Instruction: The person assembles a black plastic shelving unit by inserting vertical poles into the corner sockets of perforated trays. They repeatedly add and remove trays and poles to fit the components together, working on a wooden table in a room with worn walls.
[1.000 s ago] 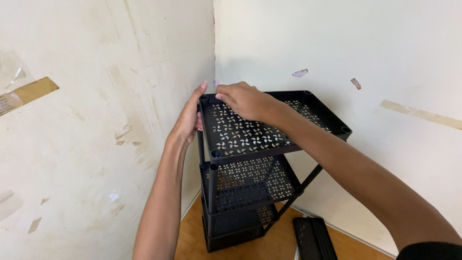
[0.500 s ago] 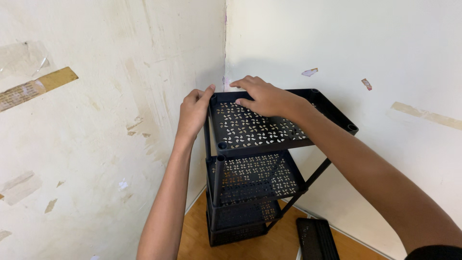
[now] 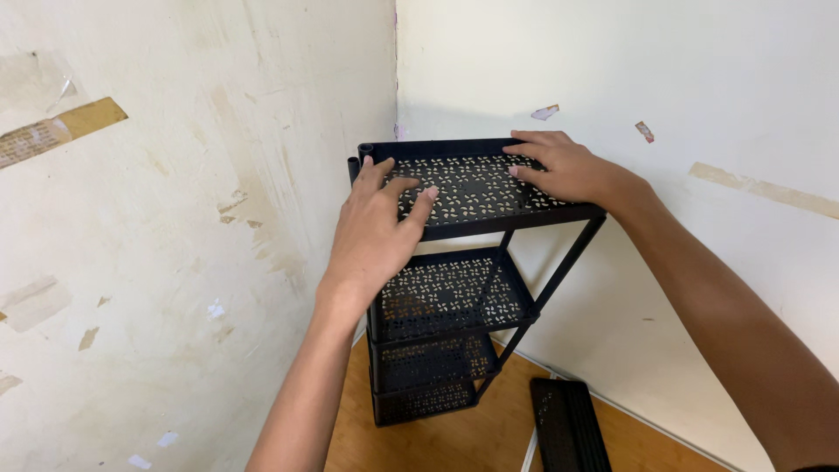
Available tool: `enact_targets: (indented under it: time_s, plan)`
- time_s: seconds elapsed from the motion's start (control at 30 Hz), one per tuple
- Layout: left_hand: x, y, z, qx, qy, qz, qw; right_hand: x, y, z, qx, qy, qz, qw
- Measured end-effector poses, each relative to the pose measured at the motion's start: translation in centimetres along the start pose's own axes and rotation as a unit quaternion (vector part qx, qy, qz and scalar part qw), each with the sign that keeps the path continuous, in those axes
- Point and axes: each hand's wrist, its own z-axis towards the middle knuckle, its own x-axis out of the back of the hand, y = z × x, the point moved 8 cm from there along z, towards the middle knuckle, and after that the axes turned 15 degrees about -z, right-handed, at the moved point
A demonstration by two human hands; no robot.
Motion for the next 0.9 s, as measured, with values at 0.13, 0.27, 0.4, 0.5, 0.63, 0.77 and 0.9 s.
enact_targets:
  time_s: [0.13, 0.27, 0.4, 0.5, 0.63, 0.77, 0.9]
  plan:
    - [0.9, 1.8, -2.2, -0.101, 0.133, -0.014, 0.986, 0.2, 0.8, -1.5, -0.008, -0.016, 0.077, 0.997]
    - [2.6, 1.1, -2.7, -0.149, 0.199, -0.018, 0.968, 1.6, 0.7, -2.6, -0.023, -0.019, 0.082, 0.996]
    - [2.4, 0.3, -2.5, -0.169, 0.192, -0.035, 0.966, 2.4, 2.3, -4.5, -0.101, 0.017, 0.065, 0.993]
    - [2.2, 0.2, -2.7, -0.215, 0.189, -0.047, 0.957, 1.8, 3.8, -6.0, -0.127, 0.009, 0.103, 0.987]
    - [1.3, 0.0, -2.7, -0.269, 0.190, 0.022, 0.944, -0.4, 4.9, -7.8, -0.170, -0.059, 0.242, 0.953]
    - [0.0, -0.3, -2.0, -0.266, 0.171, 0.092, 0.944, -0.2, 4.0, -9.3, -0.168, -0.029, 0.379, 0.909]
    - [-1.5, -0.5, -1.4, -0.239, 0.179, 0.112, 0.948, 0.8, 3.6, -11.0, -0.181, -0.003, 0.384, 0.905]
